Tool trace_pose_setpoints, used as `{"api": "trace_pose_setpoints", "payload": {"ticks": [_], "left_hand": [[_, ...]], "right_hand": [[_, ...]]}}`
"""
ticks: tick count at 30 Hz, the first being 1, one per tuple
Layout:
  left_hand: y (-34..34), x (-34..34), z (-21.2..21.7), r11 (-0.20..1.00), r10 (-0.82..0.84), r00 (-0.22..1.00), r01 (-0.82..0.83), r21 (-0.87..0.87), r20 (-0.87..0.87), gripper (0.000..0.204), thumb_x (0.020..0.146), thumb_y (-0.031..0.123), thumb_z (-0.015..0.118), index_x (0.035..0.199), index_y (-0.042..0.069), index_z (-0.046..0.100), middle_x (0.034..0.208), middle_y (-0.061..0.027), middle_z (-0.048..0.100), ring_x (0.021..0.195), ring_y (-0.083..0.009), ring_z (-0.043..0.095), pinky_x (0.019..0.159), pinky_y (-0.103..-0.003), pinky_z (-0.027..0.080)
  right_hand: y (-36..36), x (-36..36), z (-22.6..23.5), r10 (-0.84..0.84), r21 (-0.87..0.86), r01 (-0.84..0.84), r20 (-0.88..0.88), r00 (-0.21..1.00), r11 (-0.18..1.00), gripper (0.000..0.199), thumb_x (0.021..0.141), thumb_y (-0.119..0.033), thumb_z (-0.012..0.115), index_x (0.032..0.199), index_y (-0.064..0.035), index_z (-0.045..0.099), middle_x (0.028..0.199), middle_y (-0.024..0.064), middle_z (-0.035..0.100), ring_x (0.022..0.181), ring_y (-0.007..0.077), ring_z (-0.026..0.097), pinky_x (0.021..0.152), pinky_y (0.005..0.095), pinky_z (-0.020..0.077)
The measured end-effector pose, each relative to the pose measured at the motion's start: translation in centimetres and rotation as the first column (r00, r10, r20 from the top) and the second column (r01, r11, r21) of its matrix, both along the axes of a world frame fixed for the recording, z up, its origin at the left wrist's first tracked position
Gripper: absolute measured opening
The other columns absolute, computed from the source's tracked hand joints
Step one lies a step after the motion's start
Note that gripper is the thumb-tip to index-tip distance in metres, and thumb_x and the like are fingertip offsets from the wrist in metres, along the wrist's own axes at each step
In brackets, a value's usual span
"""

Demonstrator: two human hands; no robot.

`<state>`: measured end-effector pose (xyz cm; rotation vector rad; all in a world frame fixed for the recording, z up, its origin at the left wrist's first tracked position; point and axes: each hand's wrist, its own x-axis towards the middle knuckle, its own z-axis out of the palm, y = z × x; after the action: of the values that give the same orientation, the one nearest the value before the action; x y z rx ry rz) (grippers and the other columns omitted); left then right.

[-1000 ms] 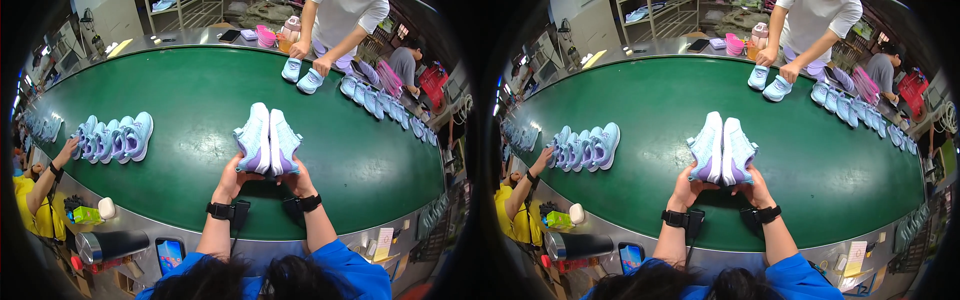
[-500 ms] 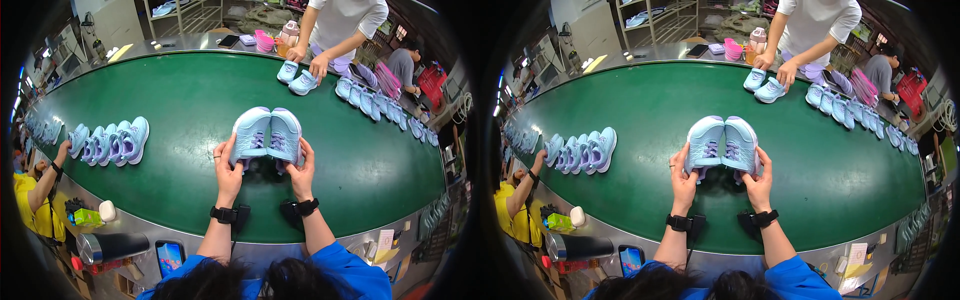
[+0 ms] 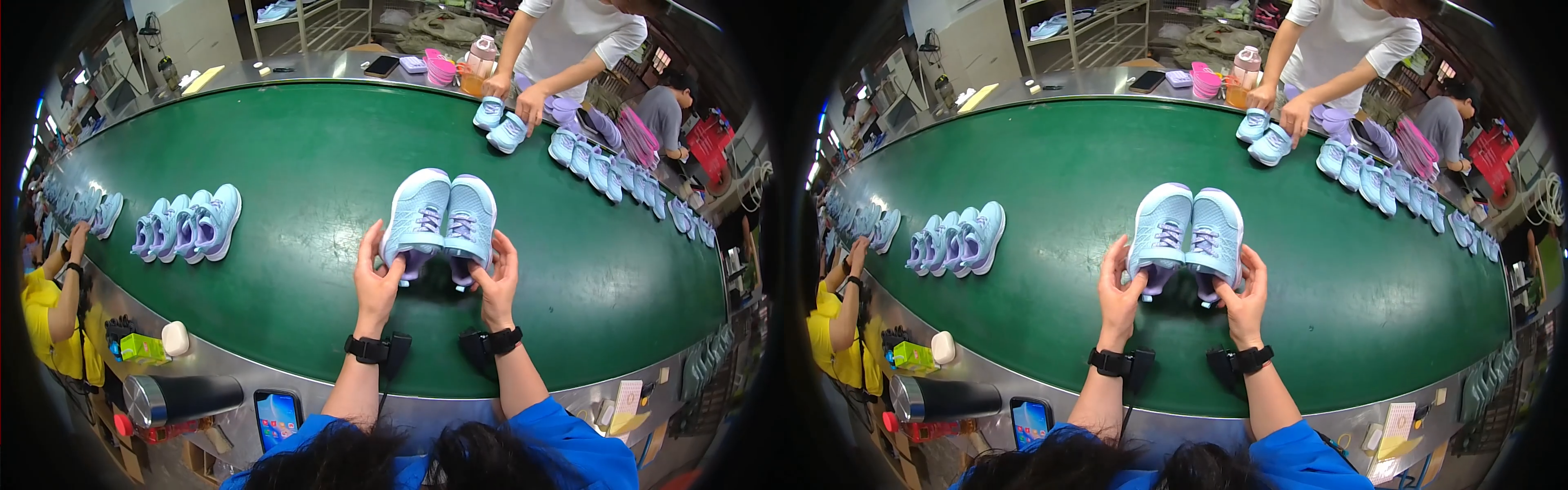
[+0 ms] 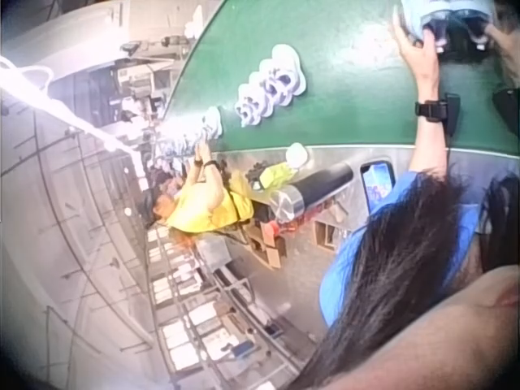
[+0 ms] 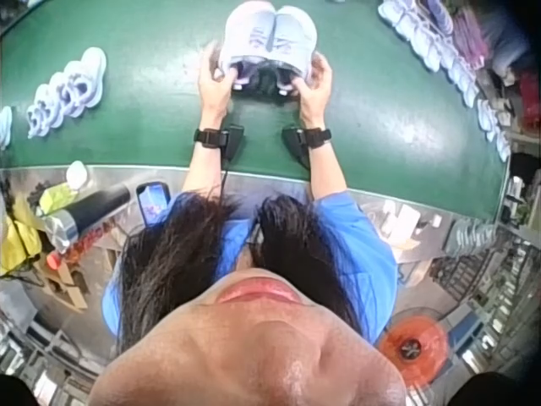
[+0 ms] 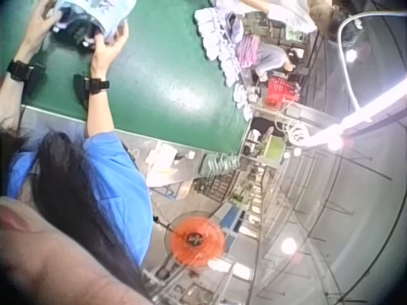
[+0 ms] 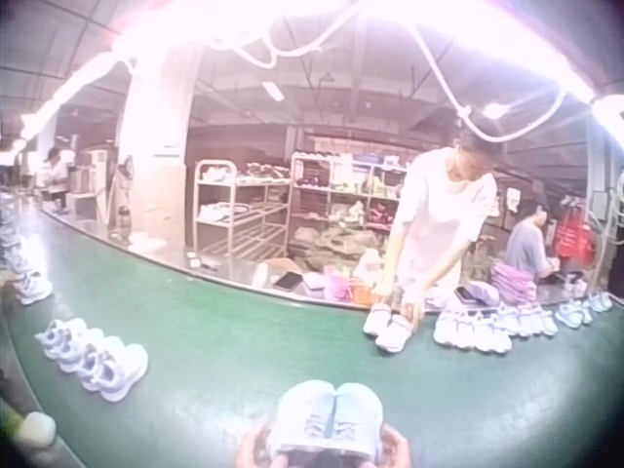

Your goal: Checking shoe pairs and placing them on a conveyor belt in a shoe manufacturing facility.

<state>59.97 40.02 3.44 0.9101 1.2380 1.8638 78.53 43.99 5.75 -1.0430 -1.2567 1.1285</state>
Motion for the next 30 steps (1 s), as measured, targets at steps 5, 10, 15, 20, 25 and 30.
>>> {"api": "trace_pose_setpoints", "payload": {"ticks": [5,10,15,20,25,30], "left_hand": [[-0.2,0.4,0.0,0.983,-0.173,0.959,0.183,-0.027,0.226,0.045,0.098,0.029,0.043,0.129,-0.003,0.049,0.121,-0.0112,0.056,0.105,-0.0175,0.057,0.088,-0.033,0.049],[0.0,1.2,0.3,0.982,-0.176,0.967,0.185,-0.033,0.183,0.049,0.1,0.037,0.035,0.126,-0.001,0.051,0.118,-0.0103,0.057,0.105,-0.0168,0.056,0.088,-0.034,0.048],[-0.1,1.1,-1.1,0.984,0.047,0.997,-0.055,-0.169,-0.055,0.043,0.1,0.033,0.037,0.118,0.0,0.057,0.113,-0.0107,0.05,0.105,-0.0197,0.045,0.094,-0.035,0.037],[-0.4,1.8,-0.9,0.883,0.349,0.836,-0.445,-0.152,-0.424,0.03,0.097,0.029,0.045,0.106,0.005,0.06,0.113,-0.01,0.042,0.108,-0.023,0.036,0.094,-0.036,0.032],[-0.4,3.8,0.9,0.934,0.316,0.762,-0.354,0.045,-0.565,0.024,0.08,0.027,0.064,0.097,0.01,0.062,0.106,-0.0113,0.046,0.102,-0.0302,0.042,0.096,-0.044,0.029],[-0.1,5.7,1.8,0.957,0.123,0.521,-0.289,-0.039,-0.844,0.025,0.075,0.037,0.069,0.086,0.015,0.065,0.109,-0.0124,0.048,0.109,-0.0336,0.042,0.092,-0.049,0.031]], "right_hand": [[-0.1,0.8,-0.2,0.163,-0.118,-0.183,-0.163,0.973,0.976,0.057,0.091,-0.026,0.058,0.137,0.0016,0.038,0.125,0.0135,0.052,0.098,0.0148,0.058,0.048,0.0199,0.0495],[0.0,1.3,0.1,0.236,-0.119,-0.246,-0.095,0.967,0.962,0.059,0.095,-0.035,0.049,0.139,0.0012,0.038,0.122,0.013,0.057,0.108,0.0207,0.058,0.052,0.0234,0.0531],[0.1,1.7,0.1,0.193,-0.147,-0.199,-0.051,0.98,0.969,0.041,0.095,-0.029,0.052,0.122,0.0009,0.059,0.121,0.01,0.058,0.087,0.0131,0.06,0.05,0.0205,0.0504],[0.4,2.7,-0.5,-0.086,-0.06,0.106,0.269,0.959,0.992,0.024,0.094,-0.02,0.056,0.097,-0.0011,0.07,0.099,0.0026,0.06,0.063,0.0032,0.048,0.043,0.0191,0.0349],[0.0,4.4,5.7,-0.194,-0.002,0.2,0.221,0.956,0.98,0.019,0.093,-0.018,0.056,0.096,-0.0038,0.069,0.083,-0.0015,0.059,0.061,0.0035,0.044,0.048,0.0197,0.0359],[-3.9,13.4,14.7,-0.331,0.078,0.326,0.367,0.87,0.942,0.02,0.091,-0.021,0.059,0.095,-0.0034,0.068,0.08,-0.0004,0.062,0.069,0.007,0.053,0.055,0.0237,0.042]]}}
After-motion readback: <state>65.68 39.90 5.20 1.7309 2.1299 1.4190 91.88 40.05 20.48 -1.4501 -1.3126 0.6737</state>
